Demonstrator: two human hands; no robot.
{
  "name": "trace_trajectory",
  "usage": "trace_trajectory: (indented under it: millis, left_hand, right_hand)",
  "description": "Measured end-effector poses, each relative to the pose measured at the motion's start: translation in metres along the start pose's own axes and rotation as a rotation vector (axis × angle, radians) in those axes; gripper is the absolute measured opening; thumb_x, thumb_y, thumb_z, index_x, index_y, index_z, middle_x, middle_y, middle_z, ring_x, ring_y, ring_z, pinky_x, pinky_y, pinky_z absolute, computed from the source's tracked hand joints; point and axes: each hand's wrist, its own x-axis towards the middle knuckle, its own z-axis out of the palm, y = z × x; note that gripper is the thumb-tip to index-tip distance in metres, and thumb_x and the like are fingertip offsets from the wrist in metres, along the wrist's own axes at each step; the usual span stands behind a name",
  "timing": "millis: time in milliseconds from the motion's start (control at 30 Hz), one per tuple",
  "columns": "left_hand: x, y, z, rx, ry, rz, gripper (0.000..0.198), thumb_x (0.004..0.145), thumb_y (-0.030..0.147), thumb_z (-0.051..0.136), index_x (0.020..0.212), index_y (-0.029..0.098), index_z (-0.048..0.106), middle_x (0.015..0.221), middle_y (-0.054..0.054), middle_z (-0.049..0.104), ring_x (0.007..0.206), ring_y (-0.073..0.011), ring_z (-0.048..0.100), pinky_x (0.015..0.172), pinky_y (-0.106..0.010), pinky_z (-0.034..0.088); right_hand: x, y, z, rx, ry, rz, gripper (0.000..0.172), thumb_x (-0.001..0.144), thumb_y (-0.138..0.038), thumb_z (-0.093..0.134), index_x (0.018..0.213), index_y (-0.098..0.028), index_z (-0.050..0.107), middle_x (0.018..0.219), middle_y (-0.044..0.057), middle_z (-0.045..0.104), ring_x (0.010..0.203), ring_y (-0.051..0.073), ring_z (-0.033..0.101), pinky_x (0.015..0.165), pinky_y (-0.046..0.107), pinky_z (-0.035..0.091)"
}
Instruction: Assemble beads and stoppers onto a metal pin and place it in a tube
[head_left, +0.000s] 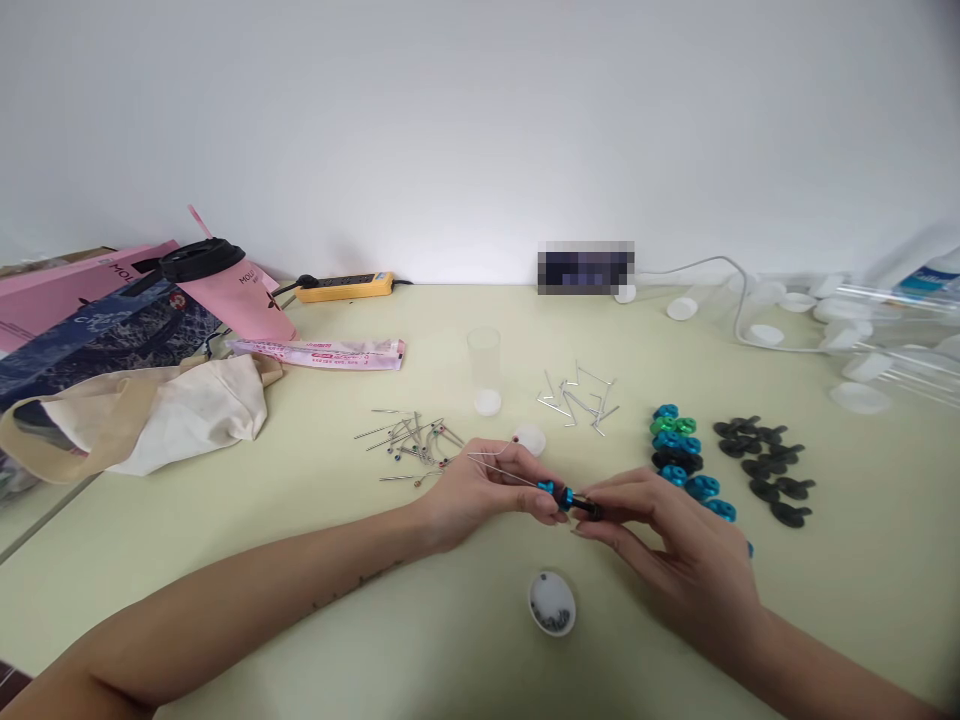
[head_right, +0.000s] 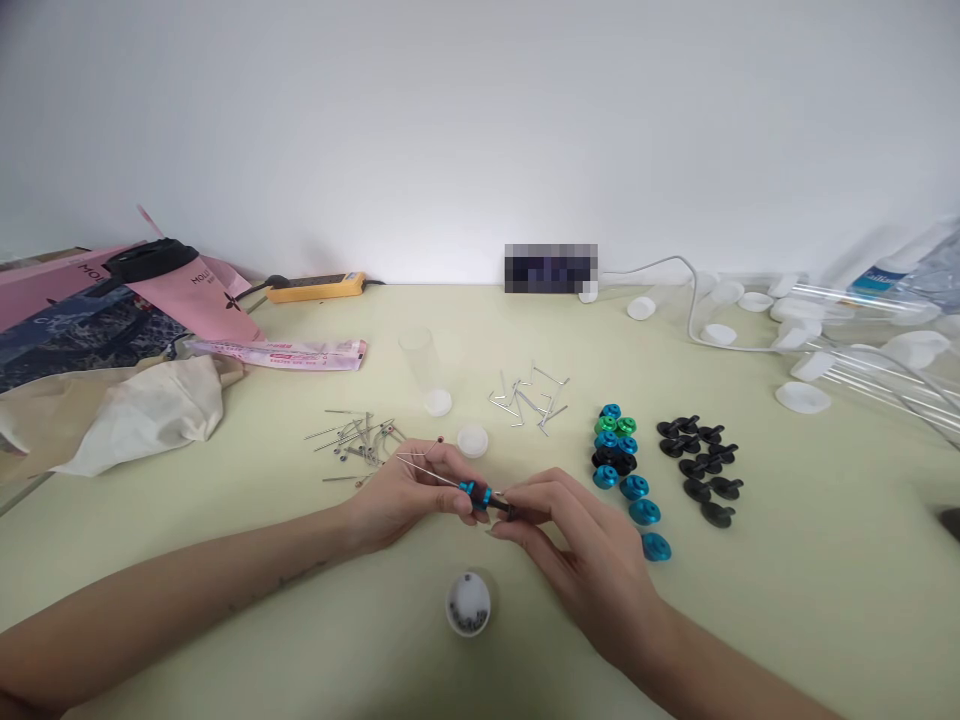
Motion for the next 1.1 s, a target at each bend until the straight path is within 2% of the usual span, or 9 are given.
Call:
trace_trajectory:
  millis: [300, 767, 967, 1100]
  left_hand:
    - [0.0001, 0.0001, -0.0012, 0.013, 0.022, -0.014, 0.021, 0.065, 0.017, 0.081, 0.083, 0.012, 0.071, 0.081, -0.007, 0.073, 0.072, -0.0146, 0.067, 0.075, -0.028, 0.054]
    - [-0.0004, -0.0007, -0.0018, 0.010, 0.011, -0.021, 0.022, 0.065, 0.014, 0.082, 0.084, 0.012, 0.072, 0.085, -0.007, 0.074, 0.080, -0.0153, 0.069, 0.081, -0.029, 0.054]
    - [0.0003, -0.0018, -0.0022, 0.018, 0.003, -0.007, 0.022, 0.064, 0.014, 0.082, 0.084, 0.012, 0.073, 0.083, -0.006, 0.074, 0.079, -0.0147, 0.068, 0.079, -0.027, 0.054]
    - [-0.0004, -0.0015, -0.0018, 0.034, -0.001, -0.011, 0.023, 0.064, 0.015, 0.082, 0.085, 0.012, 0.073, 0.083, -0.006, 0.073, 0.080, -0.0153, 0.068, 0.078, -0.027, 0.054]
  right_hand:
    - [0.0008, -0.0014, -0.0013, 0.010, -0.016, 0.041, 0.013, 0.088, -0.017, 0.061, 0.097, -0.025, 0.060, 0.080, 0.001, 0.069, 0.070, 0.013, 0.068, 0.051, 0.017, 0.053]
    - [-0.0004, -0.0004, -0.0010, 0.009, -0.028, 0.153, 0.003, 0.088, -0.027, 0.061, 0.091, -0.025, 0.059, 0.073, -0.003, 0.072, 0.064, 0.012, 0.069, 0.049, 0.014, 0.054]
    - [-0.0024, 0.0035, -0.0002, 0.045, -0.089, 0.215, 0.005, 0.092, -0.031, 0.054, 0.092, -0.026, 0.055, 0.067, -0.004, 0.070, 0.058, 0.012, 0.068, 0.047, 0.017, 0.052]
    - [-0.0042, 0.0056, -0.0009, 0.128, -0.148, 0.238, 0.005, 0.095, -0.028, 0.048, 0.098, -0.026, 0.051, 0.066, -0.005, 0.070, 0.057, 0.011, 0.068, 0.054, 0.019, 0.054]
